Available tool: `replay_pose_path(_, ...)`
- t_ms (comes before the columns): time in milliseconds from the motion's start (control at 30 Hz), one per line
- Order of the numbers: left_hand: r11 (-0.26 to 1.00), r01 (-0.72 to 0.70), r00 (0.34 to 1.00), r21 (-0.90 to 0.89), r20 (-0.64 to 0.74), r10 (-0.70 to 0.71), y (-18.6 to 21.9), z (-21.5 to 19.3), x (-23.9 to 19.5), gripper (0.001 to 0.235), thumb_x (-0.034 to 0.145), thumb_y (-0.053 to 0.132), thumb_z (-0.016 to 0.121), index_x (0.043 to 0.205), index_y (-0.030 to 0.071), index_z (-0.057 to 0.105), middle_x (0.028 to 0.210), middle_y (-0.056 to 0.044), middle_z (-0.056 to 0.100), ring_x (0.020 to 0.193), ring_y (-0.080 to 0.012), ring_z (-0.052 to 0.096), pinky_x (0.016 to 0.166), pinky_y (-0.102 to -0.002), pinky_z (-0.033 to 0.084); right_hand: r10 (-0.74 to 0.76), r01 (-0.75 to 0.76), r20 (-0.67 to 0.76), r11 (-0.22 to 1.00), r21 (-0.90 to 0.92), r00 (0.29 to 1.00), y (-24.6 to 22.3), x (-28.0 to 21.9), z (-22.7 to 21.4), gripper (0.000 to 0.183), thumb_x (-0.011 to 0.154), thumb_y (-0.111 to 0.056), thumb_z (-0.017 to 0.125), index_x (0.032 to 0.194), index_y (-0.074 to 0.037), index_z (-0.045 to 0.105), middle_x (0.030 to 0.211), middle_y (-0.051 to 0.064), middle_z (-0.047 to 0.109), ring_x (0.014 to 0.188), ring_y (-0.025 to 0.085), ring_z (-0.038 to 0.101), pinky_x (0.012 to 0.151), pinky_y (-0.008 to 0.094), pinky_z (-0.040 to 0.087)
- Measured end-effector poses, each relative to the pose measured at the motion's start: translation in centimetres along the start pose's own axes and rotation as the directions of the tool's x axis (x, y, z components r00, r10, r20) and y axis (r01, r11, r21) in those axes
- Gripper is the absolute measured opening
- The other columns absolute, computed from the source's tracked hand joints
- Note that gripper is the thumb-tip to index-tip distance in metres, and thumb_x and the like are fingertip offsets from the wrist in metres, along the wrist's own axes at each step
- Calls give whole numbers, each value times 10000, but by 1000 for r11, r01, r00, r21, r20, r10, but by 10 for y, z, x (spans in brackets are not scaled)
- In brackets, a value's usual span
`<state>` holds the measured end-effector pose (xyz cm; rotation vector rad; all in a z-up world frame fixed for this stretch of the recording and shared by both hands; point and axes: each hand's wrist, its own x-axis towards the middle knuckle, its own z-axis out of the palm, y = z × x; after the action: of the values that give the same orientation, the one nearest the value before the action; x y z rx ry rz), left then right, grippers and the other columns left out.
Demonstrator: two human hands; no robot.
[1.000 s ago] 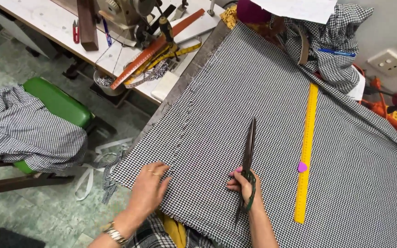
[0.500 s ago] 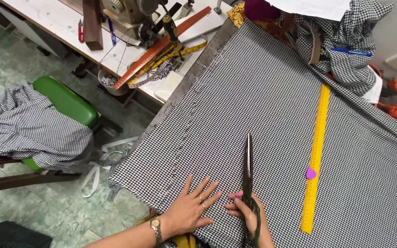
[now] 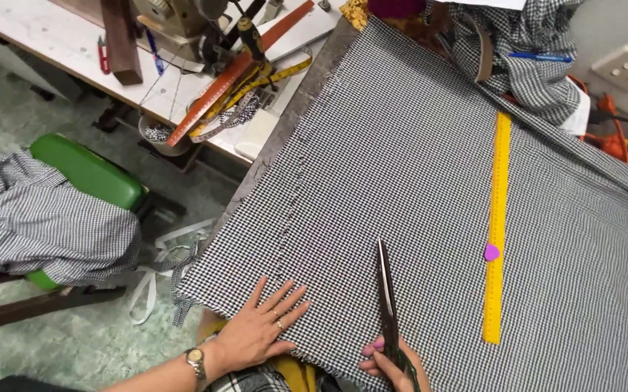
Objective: Cutting checkered fabric with scissors and marking it with a ruler and chalk on a workbench in a sewing factory.
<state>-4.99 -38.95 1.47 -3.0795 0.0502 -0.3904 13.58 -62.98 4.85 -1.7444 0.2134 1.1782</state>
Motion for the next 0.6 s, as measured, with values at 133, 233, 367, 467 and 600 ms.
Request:
replay_pose_path(133, 999, -28, 1000, -20, -13, 27, -26, 2, -8, 829, 902, 651, 352, 1539, 169, 130, 1607, -58, 116, 1494, -254, 70, 1195, -548, -2, 66, -55, -151, 996, 73, 986, 2, -16, 19, 99, 870, 67, 637, 960, 107, 635, 886, 303, 744, 725, 392, 731, 719, 412, 601)
replay_pose_path(233, 973, -20, 999, -231, 34, 28, -51, 7, -10, 697, 966, 540, 367, 1514, 134, 226, 1579, -73, 208, 1467, -266, 138, 1165, -555, 19, 120, -56, -248, 967, 248, 961, 16, -13, 32, 135, 881, 75, 622, 1003, 124, 588, 914, 346, 689, 748, 423, 671, 753, 439, 558)
replay_pose_path(367, 889, 49, 990, -455, 142, 18, -92, 3, -4, 630, 966, 404, 478, 1487, 96, 302, 1539, -115, 302, 1434, -318, 200, 1128, -557, 87, 50, 69, -349, 944, 321, 936, 23, -14, 48, 169, 874, 43, 618, 1021, 113, 572, 974, 345, 676, 780, 421, 668, 783, 489, 564)
replay_pose_path(467, 857, 68, 992, -511, 126, -4, -120, -10, 6, 607, 910, 336, 566, 1439, 105, 379, 1512, -101, 356, 1420, -291, 262, 1150, -558, 112, -232, 346, -481, 924, 163, 845, 75, 9, 22, 190, 828, -37, 669, 993, 43, 617, 936, 270, 719, 689, 358, 720, 729, 418, 602)
replay_pose_path(600, 877, -89, 993, -473, 27, 115, -149, 18, 4, 648, 890, 340, 575, 1450, 98, 356, 1503, -125, 377, 1397, -345, 322, 1127, -614, 186, -325, 461, -611, 885, 73, 721, 85, 8, -3, 158, 858, -68, 662, 991, -21, 590, 894, 176, 694, 644, 258, 675, 656, 368, 591)
